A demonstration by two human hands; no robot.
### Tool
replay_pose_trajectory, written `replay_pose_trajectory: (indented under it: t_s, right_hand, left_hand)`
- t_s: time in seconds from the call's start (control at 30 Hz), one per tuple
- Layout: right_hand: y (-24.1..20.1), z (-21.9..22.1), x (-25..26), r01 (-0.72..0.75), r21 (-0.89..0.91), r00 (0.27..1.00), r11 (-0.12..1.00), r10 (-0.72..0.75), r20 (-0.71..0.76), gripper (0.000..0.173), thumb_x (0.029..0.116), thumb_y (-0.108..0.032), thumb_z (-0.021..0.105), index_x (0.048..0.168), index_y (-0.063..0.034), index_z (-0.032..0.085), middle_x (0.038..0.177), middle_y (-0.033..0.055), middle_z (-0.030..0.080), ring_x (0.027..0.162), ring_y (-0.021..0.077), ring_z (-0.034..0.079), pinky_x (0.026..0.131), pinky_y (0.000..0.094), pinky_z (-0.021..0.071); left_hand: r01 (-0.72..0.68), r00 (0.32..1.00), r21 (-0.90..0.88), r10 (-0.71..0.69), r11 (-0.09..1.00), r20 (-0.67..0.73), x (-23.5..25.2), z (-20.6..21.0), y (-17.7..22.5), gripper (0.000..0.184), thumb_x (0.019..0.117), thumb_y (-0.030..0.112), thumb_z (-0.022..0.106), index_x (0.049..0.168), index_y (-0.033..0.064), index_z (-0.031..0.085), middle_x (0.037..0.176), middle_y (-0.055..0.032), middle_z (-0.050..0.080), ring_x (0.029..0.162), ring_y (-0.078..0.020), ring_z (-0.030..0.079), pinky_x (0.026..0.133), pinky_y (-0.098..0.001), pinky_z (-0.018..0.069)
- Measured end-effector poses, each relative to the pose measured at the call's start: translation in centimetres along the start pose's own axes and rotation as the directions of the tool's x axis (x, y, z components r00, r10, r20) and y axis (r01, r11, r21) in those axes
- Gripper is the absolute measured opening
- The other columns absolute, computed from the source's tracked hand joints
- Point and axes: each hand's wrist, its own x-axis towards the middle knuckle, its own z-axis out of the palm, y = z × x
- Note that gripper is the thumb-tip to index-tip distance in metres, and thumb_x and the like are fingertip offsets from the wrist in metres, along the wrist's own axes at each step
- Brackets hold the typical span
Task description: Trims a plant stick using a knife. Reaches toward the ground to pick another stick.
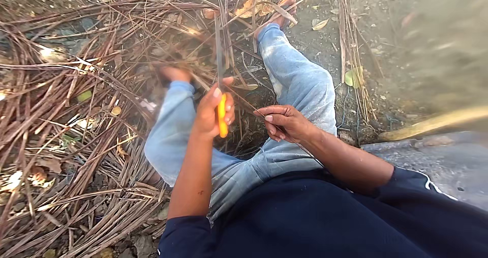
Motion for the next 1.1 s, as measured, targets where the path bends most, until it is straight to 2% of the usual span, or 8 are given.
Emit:
replay_pose_trajectory:
  t_s: [0.2,0.3,0.37,0.43,0.63,0.8,0.9,1.1]
  right_hand:
    - [-0.2,1.0,0.2,0.045,0.001,0.998,0.999,-0.045,-0.052,0.04,0.1044,-0.009,0.045,0.141,-0.0048,0.06,0.059,-0.0006,0.059,0.043,0.004,0.05,0.046,0.02,0.0484]
    - [-0.2,1.5,0.4,0.085,0.043,0.99,0.995,-0.08,-0.118,0.038,0.1044,-0.01,0.044,0.138,-0.0058,0.061,0.057,-0.0013,0.055,0.042,0.0046,0.048,0.044,0.021,0.0469]
    - [-0.1,1.7,0.7,0.113,0.084,0.986,0.99,-0.1,-0.136,0.026,0.1043,-0.012,0.046,0.118,-0.0094,0.068,0.056,-0.0015,0.054,0.041,0.0048,0.046,0.043,0.0209,0.045]
    - [0.0,1.7,0.8,0.11,0.152,0.99,0.982,-0.095,-0.105,0.03,0.1029,-0.013,0.048,0.124,-0.0106,0.07,0.054,-0.0033,0.051,0.039,0.0033,0.044,0.041,0.0196,0.0423]
    - [-0.2,1.7,1.0,0.06,0.266,0.998,0.962,-0.056,-0.023,0.03,0.101,-0.013,0.048,0.121,-0.0122,0.071,0.054,-0.0058,0.048,0.039,0.0015,0.042,0.039,0.0171,0.0388]
    - [-0.8,2.9,0.8,0.086,0.21,0.99,0.974,-0.06,-0.127,0.024,0.1025,-0.012,0.045,0.096,-0.0108,0.068,0.053,-0.0035,0.049,0.038,0.0029,0.042,0.039,0.0185,0.0398]
    - [-1.0,2.9,0.6,0.076,0.175,0.991,0.982,-0.055,-0.121,0.029,0.1044,-0.013,0.044,0.121,-0.0123,0.068,0.055,-0.0036,0.049,0.039,0.0028,0.042,0.04,0.018,0.0402]
    - [-1.2,2.0,0.6,0.049,0.173,0.995,0.984,-0.032,-0.098,0.037,0.1022,-0.01,0.045,0.135,-0.0099,0.063,0.055,-0.0049,0.047,0.039,0.0023,0.042,0.039,0.0175,0.0405]
  left_hand:
    - [-0.002,0.997,0.392,0.034,0.92,-0.075,-0.3,1.3,-0.1,0.049,0.1062,0.041,0.047,0.147,0.0136,0.047,0.071,0.0029,0.055,0.049,-0.007,0.052,0.044,-0.0214,0.0491]
    - [-0.005,0.995,0.855,0.091,0.519,-0.049,-1.1,2.5,-2.4,0.049,0.1064,0.033,0.047,0.148,0.0066,0.048,0.076,-0.0045,0.061,0.054,-0.0124,0.057,0.05,-0.0308,0.0534]
    - [-0.087,0.992,0.971,0.108,0.221,0.064,-1.8,3.2,-3.9,0.049,0.1055,0.037,0.049,0.142,0.0046,0.055,0.088,-0.0062,0.068,0.068,-0.0144,0.063,0.062,-0.0373,0.0575]
    - [-0.176,0.976,0.982,0.139,0.062,0.166,-2.3,3.1,-4.8,0.05,0.1058,0.04,0.047,0.136,0.0019,0.059,0.088,-0.0082,0.067,0.069,-0.0176,0.063,0.063,-0.0404,0.0563]
    - [-0.219,0.962,0.976,0.163,-0.014,0.218,-2.3,2.7,-3.9,0.049,0.107,0.038,0.044,0.145,0.0081,0.055,0.084,-0.0053,0.064,0.064,-0.0153,0.058,0.057,-0.0354,0.0526]
    - [-0.203,0.947,0.974,0.232,-0.099,0.221,-2.1,2.7,-4.0,0.052,0.1085,0.039,0.041,0.142,0.0026,0.056,0.087,-0.0098,0.066,0.066,-0.0202,0.063,0.057,-0.0396,0.0544]
    - [-0.189,0.938,0.981,0.286,-0.046,0.195,-1.9,2.0,-3.6,0.055,0.1094,0.036,0.038,0.143,-0.0037,0.053,0.092,-0.0127,0.069,0.071,-0.0189,0.064,0.065,-0.0374,0.0567]
    - [-0.209,0.935,0.977,0.286,-0.029,0.209,-1.6,1.3,-2.9,0.053,0.1092,0.035,0.039,0.142,-0.0033,0.055,0.089,-0.0118,0.07,0.073,-0.0169,0.065,0.07,-0.0344,0.0569]
